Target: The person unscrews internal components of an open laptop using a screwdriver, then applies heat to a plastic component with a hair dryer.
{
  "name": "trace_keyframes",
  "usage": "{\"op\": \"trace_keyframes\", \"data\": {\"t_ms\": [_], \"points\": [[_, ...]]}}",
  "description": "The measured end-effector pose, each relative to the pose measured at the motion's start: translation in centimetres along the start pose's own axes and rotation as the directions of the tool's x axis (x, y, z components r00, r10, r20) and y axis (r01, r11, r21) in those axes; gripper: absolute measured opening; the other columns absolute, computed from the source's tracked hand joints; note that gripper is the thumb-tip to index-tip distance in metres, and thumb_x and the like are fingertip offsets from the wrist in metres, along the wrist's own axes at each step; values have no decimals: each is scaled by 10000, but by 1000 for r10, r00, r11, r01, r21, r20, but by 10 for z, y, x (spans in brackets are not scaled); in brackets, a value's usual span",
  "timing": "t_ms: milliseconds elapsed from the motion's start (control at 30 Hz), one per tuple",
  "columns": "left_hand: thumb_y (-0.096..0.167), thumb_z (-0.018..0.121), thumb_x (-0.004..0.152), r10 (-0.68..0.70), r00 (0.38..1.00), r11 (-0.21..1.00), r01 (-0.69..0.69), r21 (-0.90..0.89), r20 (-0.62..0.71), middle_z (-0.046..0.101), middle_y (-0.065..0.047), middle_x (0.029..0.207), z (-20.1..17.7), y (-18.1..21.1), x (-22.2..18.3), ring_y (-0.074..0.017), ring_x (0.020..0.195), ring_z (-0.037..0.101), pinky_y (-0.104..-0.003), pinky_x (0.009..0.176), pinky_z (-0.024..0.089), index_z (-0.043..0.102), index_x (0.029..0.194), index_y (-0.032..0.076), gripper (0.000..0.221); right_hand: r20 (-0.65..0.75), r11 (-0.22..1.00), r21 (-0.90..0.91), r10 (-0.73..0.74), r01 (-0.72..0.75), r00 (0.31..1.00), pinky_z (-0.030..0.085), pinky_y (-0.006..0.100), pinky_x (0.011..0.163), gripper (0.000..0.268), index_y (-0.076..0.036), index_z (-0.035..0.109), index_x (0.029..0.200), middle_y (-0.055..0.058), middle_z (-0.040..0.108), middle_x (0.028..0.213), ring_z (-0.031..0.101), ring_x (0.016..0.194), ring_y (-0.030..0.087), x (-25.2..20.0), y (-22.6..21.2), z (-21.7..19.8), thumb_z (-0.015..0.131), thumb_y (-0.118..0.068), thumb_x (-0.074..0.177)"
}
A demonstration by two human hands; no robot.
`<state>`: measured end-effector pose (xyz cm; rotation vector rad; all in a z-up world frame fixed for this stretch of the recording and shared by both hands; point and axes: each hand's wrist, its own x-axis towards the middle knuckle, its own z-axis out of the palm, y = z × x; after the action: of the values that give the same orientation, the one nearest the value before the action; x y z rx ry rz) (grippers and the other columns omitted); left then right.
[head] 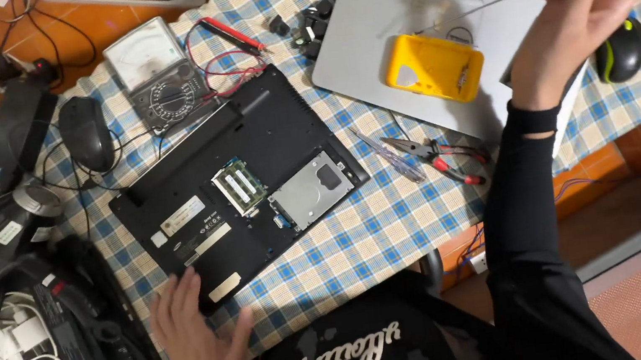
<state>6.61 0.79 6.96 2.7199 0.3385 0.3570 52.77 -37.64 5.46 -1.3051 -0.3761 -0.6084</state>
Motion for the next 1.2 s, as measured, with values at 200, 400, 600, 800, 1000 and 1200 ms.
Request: {"op": "trace_keyframes", "data": {"t_ms": [200,400,600,800,1000,1200], "points": [[547,766,780,10,997,995,-17,102,75,442,-243,1532,-5,-6,29,-508,1506,286,-650,1198,273,500,1419,-18,893,23,994,93,47,-49,999,378,292,669,347,-96,408,1592,128,568,935,527,776,180,-1,6,-4,542,-250,1312],[576,775,756,72,997,995,-74,67,27,433,-228,1513,-10,-12,38,-516,1456,291,-661,1172,283,497,1400,-10,914,64,983,154,91,-100,994,385,279,672,397,-87,393,1630,113,587,976,549,815,167,-5,9,6,534,-234,1290],[668,750,738,179,983,981,-176,83,-30,493,-178,1445,-33,-17,50,-453,1373,375,-636,1146,256,538,1388,58,916,130,920,313,206,-237,970,431,304,783,365,-40,383,1624,108,570,1004,544,870,177,-28,-19,49,500,-181,1309],[359,717,1026,156,963,976,-185,-118,-220,624,-124,1370,-50,-47,95,-310,1294,555,-491,1154,395,572,1418,54,517,259,894,292,268,-340,928,421,287,780,225,-55,423,1474,102,576,968,542,861,162,-82,-75,112,487,-191,1307],[310,760,1052,208,931,958,-255,-128,-300,673,-93,1203,-32,-78,132,-279,1180,594,-453,1090,423,609,1367,77,420,437,824,314,317,-473,842,447,298,798,214,-100,413,1442,82,571,950,526,824,153,-152,-114,164,525,-181,1278],[298,766,1112,330,890,932,-360,-43,-315,678,-33,1193,-15,-106,122,-252,1206,583,-470,1098,411,588,1425,107,407,611,785,219,353,-580,709,414,297,761,223,-124,393,1424,103,562,928,503,785,172,-201,-117,195,549,-220,1297]]}}
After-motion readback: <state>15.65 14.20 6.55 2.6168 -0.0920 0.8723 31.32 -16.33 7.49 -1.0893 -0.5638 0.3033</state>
